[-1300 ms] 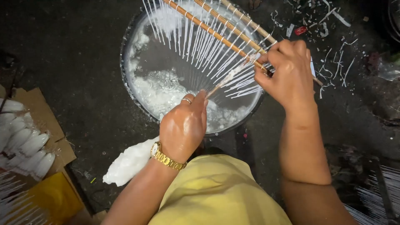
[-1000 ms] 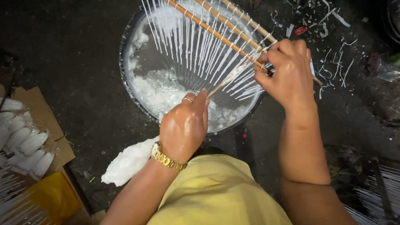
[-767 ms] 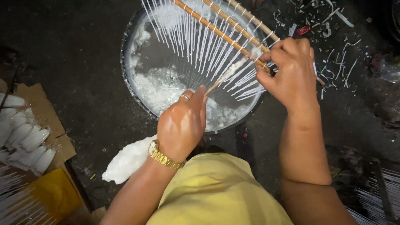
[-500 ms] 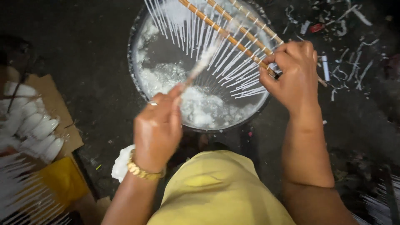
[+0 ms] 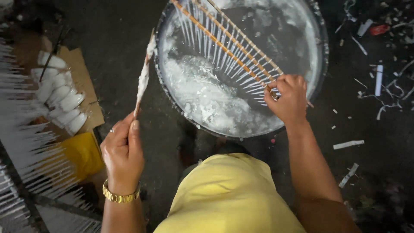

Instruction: Dipping multiple candle wicks into a vat of molten wax and hanging them on a rack to dry.

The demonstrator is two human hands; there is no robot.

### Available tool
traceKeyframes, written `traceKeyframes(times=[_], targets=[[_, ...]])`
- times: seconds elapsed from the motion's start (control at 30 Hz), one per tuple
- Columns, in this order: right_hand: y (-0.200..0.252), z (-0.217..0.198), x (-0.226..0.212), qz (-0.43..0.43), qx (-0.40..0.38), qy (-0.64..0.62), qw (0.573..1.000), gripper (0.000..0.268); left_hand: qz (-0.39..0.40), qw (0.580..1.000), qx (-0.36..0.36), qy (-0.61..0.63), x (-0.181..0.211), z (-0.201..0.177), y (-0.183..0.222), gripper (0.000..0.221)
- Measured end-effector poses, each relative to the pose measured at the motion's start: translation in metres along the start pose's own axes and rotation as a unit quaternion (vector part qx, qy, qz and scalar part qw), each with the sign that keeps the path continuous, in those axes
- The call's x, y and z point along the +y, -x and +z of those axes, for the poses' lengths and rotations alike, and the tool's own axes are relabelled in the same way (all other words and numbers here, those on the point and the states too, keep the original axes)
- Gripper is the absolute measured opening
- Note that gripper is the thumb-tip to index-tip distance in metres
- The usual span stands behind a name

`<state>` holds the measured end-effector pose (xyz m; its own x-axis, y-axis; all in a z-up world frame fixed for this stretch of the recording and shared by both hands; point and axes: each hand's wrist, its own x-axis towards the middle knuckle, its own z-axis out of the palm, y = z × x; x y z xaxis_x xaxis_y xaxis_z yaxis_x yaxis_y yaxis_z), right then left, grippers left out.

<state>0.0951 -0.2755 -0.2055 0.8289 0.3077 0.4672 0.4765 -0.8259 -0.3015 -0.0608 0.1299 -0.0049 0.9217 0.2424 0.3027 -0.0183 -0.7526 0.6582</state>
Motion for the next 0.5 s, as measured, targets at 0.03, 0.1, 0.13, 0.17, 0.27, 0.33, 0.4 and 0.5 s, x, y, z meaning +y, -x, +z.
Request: traceKeyframes(times=[0.03,0.1,0.13,0.17,0.27,0.33,0.4,0.5], targets=[[0.005,0.01,0.006,-0.003,-0.003,-0.005,1.0,0.017,-0.004,1.0,0.002,-0.004,-0.002,0.0,0.002,0.024],[0.015,0.029,0.017,-0.002,-0.002,-0.015,1.0,0.017,-0.03,1.0,0.003,0.006,-0.004,0.0,0.007,0.023],[0.018,0.04,0.024,-0.006,-0.005,-0.02,1.0,0.017,-0.035,0.999,0.006,0.002,-0.001,0.0,0.005,0.023],[0.022,0.05,0.032,-0.004,-0.005,-0.026,1.0,0.018,-0.037,0.999,0.009,-0.003,0.002,0.0,0.004,0.023],[0.03,0.074,0.045,0.001,-0.011,-0.027,1.0,0.017,-0.046,0.999,0.016,-0.016,0.001,0.001,0.005,0.023],[0.032,0.082,0.048,0.006,-0.017,-0.021,1.0,0.016,-0.052,0.998,0.017,-0.021,-0.004,0.001,0.009,0.023],[0.034,0.085,0.048,0.043,-0.108,-0.021,0.993,0.007,-0.037,0.996,-0.01,-0.085,-0.011,0.001,0.016,0.03],[0.044,0.103,0.06,0.053,-0.124,-0.017,0.991,0.01,-0.015,0.996,-0.008,-0.085,-0.017,-0.001,0.018,0.03]])
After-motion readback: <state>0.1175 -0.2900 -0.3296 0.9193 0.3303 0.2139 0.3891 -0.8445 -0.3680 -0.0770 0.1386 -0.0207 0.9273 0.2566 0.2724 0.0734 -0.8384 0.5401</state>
